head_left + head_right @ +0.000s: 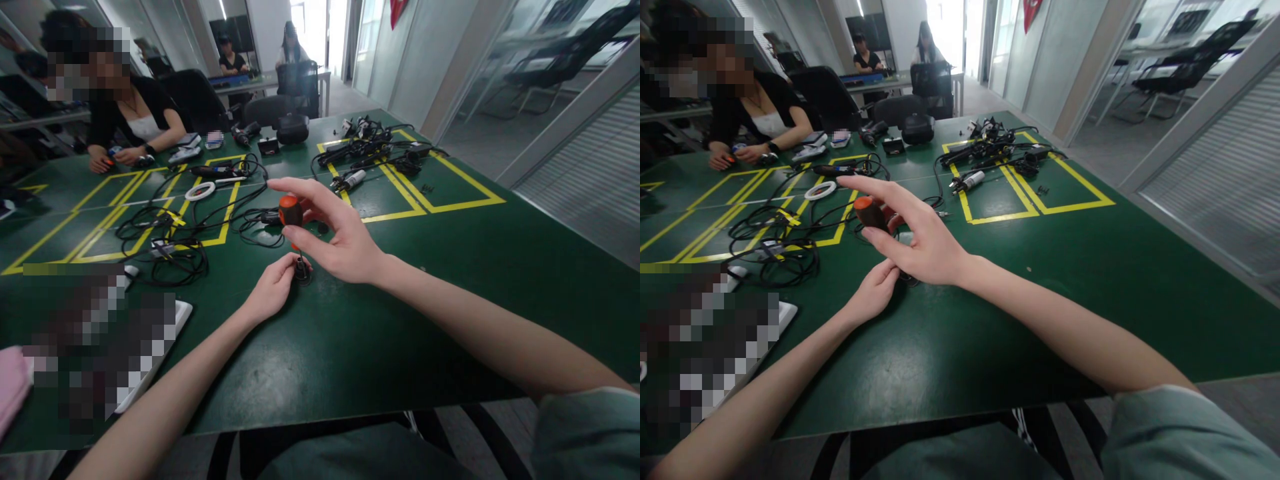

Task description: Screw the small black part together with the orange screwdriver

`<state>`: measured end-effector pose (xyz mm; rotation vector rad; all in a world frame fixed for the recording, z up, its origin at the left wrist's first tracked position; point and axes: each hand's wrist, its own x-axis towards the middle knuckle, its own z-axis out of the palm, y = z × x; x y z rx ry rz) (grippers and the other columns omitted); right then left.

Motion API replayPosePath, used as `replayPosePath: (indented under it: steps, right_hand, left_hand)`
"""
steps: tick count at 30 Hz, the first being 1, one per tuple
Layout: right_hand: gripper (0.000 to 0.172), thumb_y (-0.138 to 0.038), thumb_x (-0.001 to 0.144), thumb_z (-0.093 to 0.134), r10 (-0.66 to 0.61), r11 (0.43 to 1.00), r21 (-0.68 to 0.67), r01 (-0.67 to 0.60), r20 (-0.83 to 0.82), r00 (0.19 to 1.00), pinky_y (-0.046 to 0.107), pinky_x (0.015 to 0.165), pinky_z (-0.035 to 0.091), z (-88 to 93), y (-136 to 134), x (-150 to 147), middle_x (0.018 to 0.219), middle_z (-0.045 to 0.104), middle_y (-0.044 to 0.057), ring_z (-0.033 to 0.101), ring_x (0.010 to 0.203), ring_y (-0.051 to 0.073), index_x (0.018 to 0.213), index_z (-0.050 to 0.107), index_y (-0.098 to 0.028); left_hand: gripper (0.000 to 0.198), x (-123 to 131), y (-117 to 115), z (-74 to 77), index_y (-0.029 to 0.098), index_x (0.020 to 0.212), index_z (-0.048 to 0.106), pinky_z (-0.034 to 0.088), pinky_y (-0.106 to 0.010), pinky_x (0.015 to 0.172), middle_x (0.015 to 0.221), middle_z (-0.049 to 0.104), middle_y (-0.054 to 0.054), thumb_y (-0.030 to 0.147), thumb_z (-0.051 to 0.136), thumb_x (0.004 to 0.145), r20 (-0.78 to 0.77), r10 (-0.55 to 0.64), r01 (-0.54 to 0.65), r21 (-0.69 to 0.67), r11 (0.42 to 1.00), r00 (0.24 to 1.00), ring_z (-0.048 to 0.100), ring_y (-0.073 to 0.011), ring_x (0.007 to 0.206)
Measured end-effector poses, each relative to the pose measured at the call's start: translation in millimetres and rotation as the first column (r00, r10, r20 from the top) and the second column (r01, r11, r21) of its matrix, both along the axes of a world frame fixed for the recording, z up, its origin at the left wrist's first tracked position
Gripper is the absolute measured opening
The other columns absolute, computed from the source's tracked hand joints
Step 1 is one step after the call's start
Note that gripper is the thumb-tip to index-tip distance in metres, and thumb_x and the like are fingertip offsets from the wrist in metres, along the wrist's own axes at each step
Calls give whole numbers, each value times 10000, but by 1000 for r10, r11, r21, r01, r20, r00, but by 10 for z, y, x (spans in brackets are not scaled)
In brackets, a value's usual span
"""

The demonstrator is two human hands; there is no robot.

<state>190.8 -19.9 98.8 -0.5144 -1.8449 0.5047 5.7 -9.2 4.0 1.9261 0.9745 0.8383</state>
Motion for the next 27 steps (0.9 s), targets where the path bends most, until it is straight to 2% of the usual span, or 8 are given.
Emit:
replayPosePath:
  steps: [3,7,10,16,21,27]
  right_hand:
    - [458,-193,1000,594,-4,1000,-8,4,8,1000,345,948,613,2,0,1,1530,644,76,654,1263,217,1458,609,-212]
    - [376,-199,1015,585,17,1000,6,-17,17,1000,357,914,617,9,4,12,1378,729,75,698,1160,211,1385,653,-208]
    - [340,-201,1012,620,33,999,-7,-33,-8,999,339,891,614,13,2,11,1356,741,82,712,1147,202,1349,665,-184]
    - [260,-246,992,705,16,999,-44,-18,-61,998,333,897,620,16,-7,-5,1292,776,59,735,1107,185,1248,700,-198]
    - [261,-228,1005,664,19,998,-52,-22,-51,999,336,904,628,26,-13,-5,1317,774,66,738,1129,188,1261,699,-193]
    - [259,-217,1013,648,20,998,-58,-23,-38,999,341,911,623,40,-24,-6,1328,771,64,739,1141,189,1267,692,-194]
  left_hand:
    - [349,14,-10,-13,181,1053,727,577,-332,975,1046,785,-55,208,383,1005,-20,13,-13,31,999,1000,704,-212,980]
    - [348,34,3,-14,180,1027,721,575,-318,937,999,777,-45,198,374,1012,-38,29,-28,31,999,999,698,-201,934]
    - [345,30,16,-17,181,1002,719,576,-315,915,983,778,-45,196,374,1005,-32,29,-28,30,999,999,701,-202,915]
    - [329,-15,4,-11,187,1034,731,581,-346,992,1073,799,-60,241,406,1014,-10,11,-11,-8,1000,1000,717,-225,997]
    - [343,-26,-23,10,189,1106,714,569,-343,1031,1119,786,-64,253,383,1039,-46,-3,3,4,1000,999,705,-219,1022]
    - [339,-18,-18,-3,190,1085,705,575,-340,1011,1075,786,-60,226,371,1038,-49,16,-14,36,999,999,705,-211,963]
